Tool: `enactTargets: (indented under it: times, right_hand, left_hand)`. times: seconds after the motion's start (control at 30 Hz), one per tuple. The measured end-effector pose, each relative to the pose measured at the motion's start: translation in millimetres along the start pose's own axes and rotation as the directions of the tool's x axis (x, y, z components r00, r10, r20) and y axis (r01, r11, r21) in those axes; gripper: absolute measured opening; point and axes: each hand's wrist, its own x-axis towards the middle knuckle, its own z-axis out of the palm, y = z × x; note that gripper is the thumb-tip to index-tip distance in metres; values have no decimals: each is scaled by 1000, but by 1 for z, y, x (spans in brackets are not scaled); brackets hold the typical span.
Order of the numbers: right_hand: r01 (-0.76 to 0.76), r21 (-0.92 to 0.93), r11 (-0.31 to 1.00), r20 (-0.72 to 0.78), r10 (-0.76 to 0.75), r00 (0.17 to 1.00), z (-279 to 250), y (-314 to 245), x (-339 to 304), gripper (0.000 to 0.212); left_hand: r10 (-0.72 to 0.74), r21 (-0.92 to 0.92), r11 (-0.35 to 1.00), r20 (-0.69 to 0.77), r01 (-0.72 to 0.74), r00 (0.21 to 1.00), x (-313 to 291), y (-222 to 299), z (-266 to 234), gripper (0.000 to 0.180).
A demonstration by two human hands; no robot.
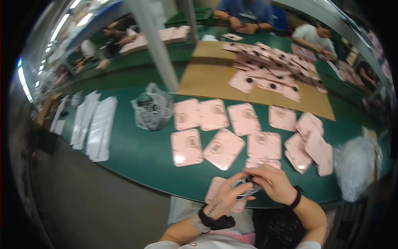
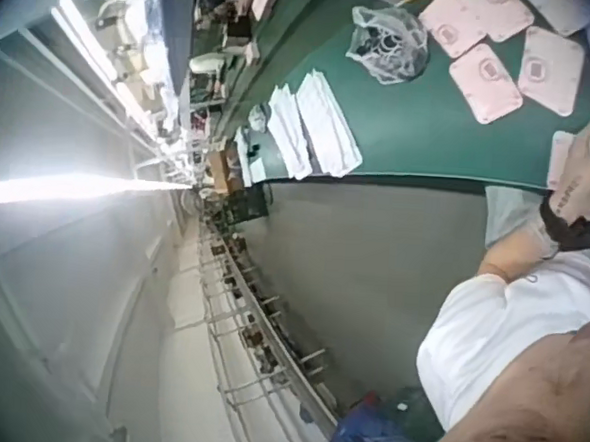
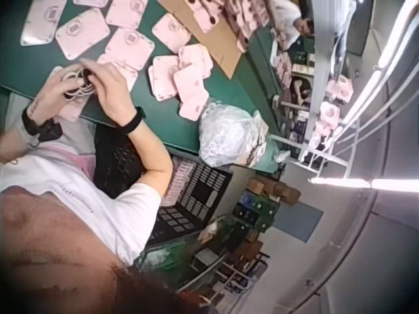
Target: Assembling black circular rings onto pink plastic components at an assembly line.
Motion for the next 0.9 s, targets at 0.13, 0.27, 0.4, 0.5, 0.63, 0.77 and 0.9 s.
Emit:
enactTargets:
  times: [0.13,0.27,0.4,0.5,0.63,0.77,0.9]
  right_hand:
    - [-67,-11,998,-13,67,998,4,-9,-4,26]
    - [170,-120,978,-196,-192,962,3,-8,1,24]
    - [-79,205,975,-72,95,993,-2,6,-12,24]
    - [-197,358,913,-173,272,947,5,1,-7,23]
    - [-241,390,888,-205,339,918,5,0,-5,22]
    - [-240,433,869,-187,347,919,9,-1,-7,21]
    - [-230,514,826,-182,367,912,9,0,-10,20]
  left_hand:
    - [66,88,994,16,-67,998,-2,5,1,41]
    - [-36,36,999,22,35,999,-4,11,-5,37]
    - [27,-260,965,235,36,972,5,-1,-30,34]
    - [-68,-5,998,132,69,989,4,7,-14,32]
    - [-13,272,962,64,-4,998,6,6,0,29]
    - [42,309,950,-22,-33,999,7,5,-2,27]
    - [42,303,952,-13,-36,999,8,5,-1,25]
